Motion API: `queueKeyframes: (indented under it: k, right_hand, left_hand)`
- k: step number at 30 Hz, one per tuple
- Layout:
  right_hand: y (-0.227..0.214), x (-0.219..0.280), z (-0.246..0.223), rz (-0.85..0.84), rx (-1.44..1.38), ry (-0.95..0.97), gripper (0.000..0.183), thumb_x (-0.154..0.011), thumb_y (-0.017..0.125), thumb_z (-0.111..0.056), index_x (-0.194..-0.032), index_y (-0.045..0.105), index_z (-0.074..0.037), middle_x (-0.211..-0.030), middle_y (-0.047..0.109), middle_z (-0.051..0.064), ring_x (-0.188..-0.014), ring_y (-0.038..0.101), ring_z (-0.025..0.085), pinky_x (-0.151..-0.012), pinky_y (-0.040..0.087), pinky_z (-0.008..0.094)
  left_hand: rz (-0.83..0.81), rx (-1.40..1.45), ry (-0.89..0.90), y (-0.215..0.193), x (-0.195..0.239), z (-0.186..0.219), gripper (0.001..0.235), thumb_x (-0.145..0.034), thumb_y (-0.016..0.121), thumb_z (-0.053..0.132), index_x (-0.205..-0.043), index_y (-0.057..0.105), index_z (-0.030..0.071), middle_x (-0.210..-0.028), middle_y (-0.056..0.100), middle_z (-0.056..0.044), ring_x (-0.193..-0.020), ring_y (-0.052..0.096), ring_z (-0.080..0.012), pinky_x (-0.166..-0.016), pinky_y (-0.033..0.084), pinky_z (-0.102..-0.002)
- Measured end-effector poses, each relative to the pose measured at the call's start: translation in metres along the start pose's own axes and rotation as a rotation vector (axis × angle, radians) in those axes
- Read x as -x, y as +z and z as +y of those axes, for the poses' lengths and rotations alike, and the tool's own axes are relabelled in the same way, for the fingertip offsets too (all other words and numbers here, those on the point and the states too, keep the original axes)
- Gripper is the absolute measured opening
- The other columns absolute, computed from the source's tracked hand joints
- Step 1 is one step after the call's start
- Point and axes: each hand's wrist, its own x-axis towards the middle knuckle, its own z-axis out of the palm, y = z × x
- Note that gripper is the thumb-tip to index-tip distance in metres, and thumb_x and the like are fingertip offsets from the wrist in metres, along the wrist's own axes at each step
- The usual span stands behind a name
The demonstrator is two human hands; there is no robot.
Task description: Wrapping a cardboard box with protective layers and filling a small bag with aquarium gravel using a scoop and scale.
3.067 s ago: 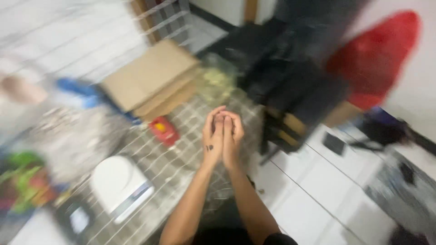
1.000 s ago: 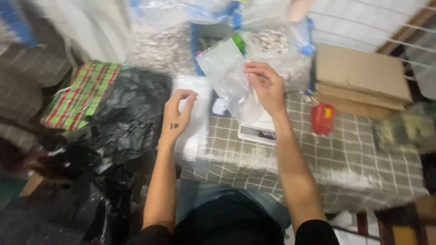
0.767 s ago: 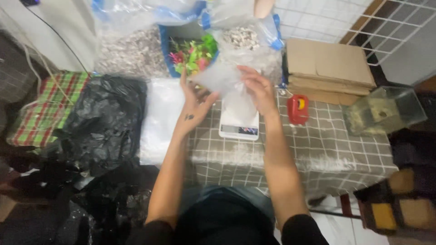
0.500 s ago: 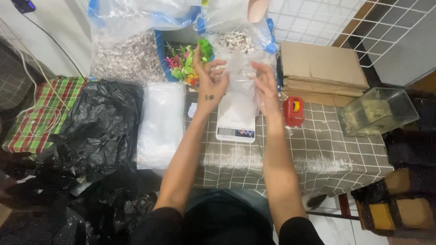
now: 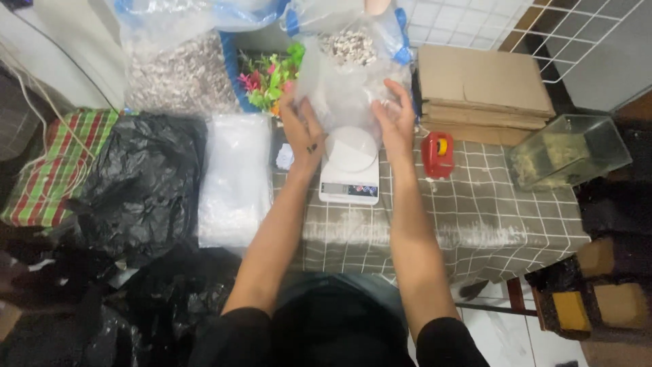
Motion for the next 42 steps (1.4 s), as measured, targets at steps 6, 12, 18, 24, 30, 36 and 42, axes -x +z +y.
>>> queueKeyframes:
  k: [6, 12, 18, 24, 30, 36, 42]
  right_hand:
    - [-0.028, -0.014, 0.047, 0.555, 0.421, -0.296, 0.058, -0.098, 0.079, -0.021, -0.147, 0.049, -0.017, -0.150, 0.050, 0.010, -0.145, 0.044, 0.026, -0.124, 0.026, 0.042]
    - [-0.040, -0.021, 0.059, 0.645, 0.421, -0.374, 0.034, -0.104, 0.069, -0.024, -0.136, 0.058, -0.017, -0.135, 0.061, 0.005, -0.137, 0.051, 0.022, -0.121, 0.027, 0.041]
    - [0.005, -0.001, 0.034, 0.569, 0.487, -0.404, 0.032, -0.113, 0.044, -0.022, -0.145, 0.048, -0.017, -0.146, 0.057, 0.008, -0.135, 0.055, 0.029, -0.115, 0.041, 0.043]
    - [-0.035, -0.013, 0.051, 0.772, 0.384, -0.500, 0.041, -0.116, 0.038, -0.024, -0.155, 0.030, -0.013, -0.156, 0.043, 0.016, -0.144, 0.048, 0.030, -0.124, 0.036, 0.046]
    - [0.017, 0.006, 0.037, 0.296, 0.408, -0.443, 0.040, -0.115, 0.029, -0.031, -0.140, 0.044, -0.005, -0.138, 0.051, 0.018, -0.135, 0.048, 0.032, -0.120, 0.027, 0.041]
    - [0.028, 0.020, 0.031, 0.276, 0.502, -0.576, 0.047, -0.113, 0.030, -0.033, -0.147, 0.049, -0.006, -0.140, 0.061, 0.019, -0.134, 0.054, 0.035, -0.115, 0.040, 0.039]
    - [0.052, 0.035, -0.004, 0.007, 0.418, -0.693, 0.048, -0.109, 0.029, -0.021, -0.148, 0.042, 0.004, -0.126, 0.073, 0.017, -0.117, 0.070, 0.027, -0.101, 0.054, 0.036]
  left_hand:
    - [-0.238, -0.019, 0.094, 0.005, 0.008, -0.007, 0.012, -0.092, 0.069, 0.009, -0.102, 0.064, 0.014, -0.088, 0.066, -0.001, -0.085, 0.067, -0.0225, -0.088, 0.052, -0.031]
    - [-0.389, -0.074, 0.160, 0.006, 0.014, 0.026, 0.068, -0.088, 0.075, 0.006, -0.149, 0.046, 0.003, -0.120, 0.061, -0.018, -0.115, 0.062, -0.0348, -0.108, 0.048, -0.044]
    - [-0.365, -0.012, -0.213, 0.000, 0.011, 0.040, 0.068, -0.100, 0.072, 0.030, -0.155, 0.036, 0.017, -0.125, 0.062, -0.018, -0.102, 0.069, -0.0404, -0.085, 0.060, -0.046]
    - [-0.278, -0.105, -0.041, 0.004, 0.015, 0.027, 0.055, -0.098, 0.066, 0.012, -0.148, 0.045, 0.017, -0.115, 0.056, -0.008, -0.095, 0.065, -0.0263, -0.074, 0.060, -0.035]
    - [-0.545, 0.073, 0.011, 0.001, 0.014, 0.049, 0.022, -0.103, 0.060, 0.033, -0.116, 0.073, 0.020, -0.084, 0.068, -0.002, -0.073, 0.067, -0.0222, -0.073, 0.057, -0.033]
    - [-0.519, -0.001, 0.070, 0.013, 0.020, 0.035, 0.024, -0.106, 0.054, 0.024, -0.123, 0.071, 0.023, -0.109, 0.067, 0.003, -0.098, 0.070, -0.0211, -0.086, 0.057, -0.033]
    - [-0.342, 0.198, -0.084, 0.005, 0.015, 0.037, 0.033, -0.086, 0.080, 0.007, -0.117, 0.070, 0.012, -0.102, 0.072, -0.006, -0.097, 0.071, -0.0249, -0.086, 0.060, -0.035]
